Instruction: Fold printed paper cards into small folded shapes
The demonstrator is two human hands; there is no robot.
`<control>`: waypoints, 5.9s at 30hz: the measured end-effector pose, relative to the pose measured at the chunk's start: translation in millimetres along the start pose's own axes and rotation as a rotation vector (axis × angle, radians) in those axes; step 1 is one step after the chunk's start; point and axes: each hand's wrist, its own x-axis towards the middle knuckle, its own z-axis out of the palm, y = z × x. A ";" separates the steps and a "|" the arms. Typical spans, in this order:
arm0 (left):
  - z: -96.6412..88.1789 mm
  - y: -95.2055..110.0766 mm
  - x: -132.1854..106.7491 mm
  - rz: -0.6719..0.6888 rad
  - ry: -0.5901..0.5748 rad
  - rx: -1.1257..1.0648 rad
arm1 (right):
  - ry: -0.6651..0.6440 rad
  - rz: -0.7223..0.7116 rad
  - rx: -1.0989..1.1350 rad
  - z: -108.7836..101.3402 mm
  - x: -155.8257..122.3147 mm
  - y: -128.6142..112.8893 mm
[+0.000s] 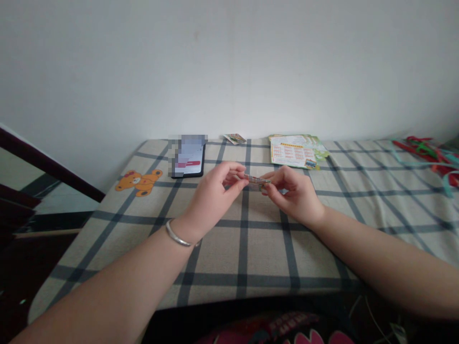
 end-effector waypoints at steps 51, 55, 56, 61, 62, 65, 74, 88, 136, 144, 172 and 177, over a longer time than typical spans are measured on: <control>1.6 13.6 -0.9 -0.003 0.077 -0.003 | 0.023 0.171 0.063 3.7 5.4 6.4; 0.4 14.4 -1.0 0.025 0.067 0.044 | -0.028 0.124 0.037 1.5 4.7 5.4; 0.2 13.7 -1.0 0.039 0.066 0.052 | -0.041 0.113 0.025 1.1 4.3 5.3; -0.3 6.8 -0.2 0.098 0.021 0.032 | -0.046 0.087 -0.024 0.9 3.3 6.3; -0.4 6.0 -0.1 0.102 0.017 0.026 | -0.033 0.078 -0.020 1.2 3.5 6.2; -1.0 7.7 -0.7 0.132 -0.010 0.058 | 0.008 -0.006 -0.034 1.3 4.6 3.4; -1.5 17.8 -5.5 0.305 0.009 0.239 | 0.053 -0.136 -0.116 1.9 4.7 -15.5; -1.3 17.6 -6.2 0.386 0.014 0.273 | 0.085 -0.128 -0.130 2.6 3.9 -22.1; -1.8 17.5 -5.3 0.425 0.029 0.362 | 0.022 -0.205 -0.010 10.0 6.7 -13.3; -5.5 23.4 -4.0 0.517 0.039 0.598 | -0.020 -0.256 -0.104 7.6 4.7 -15.1; -6.4 5.2 -1.2 0.209 -0.144 0.306 | -0.016 -0.011 -0.027 4.7 5.6 -0.4; -6.4 4.2 -0.9 0.175 -0.129 0.384 | -0.060 0.073 -0.065 3.4 7.2 -1.3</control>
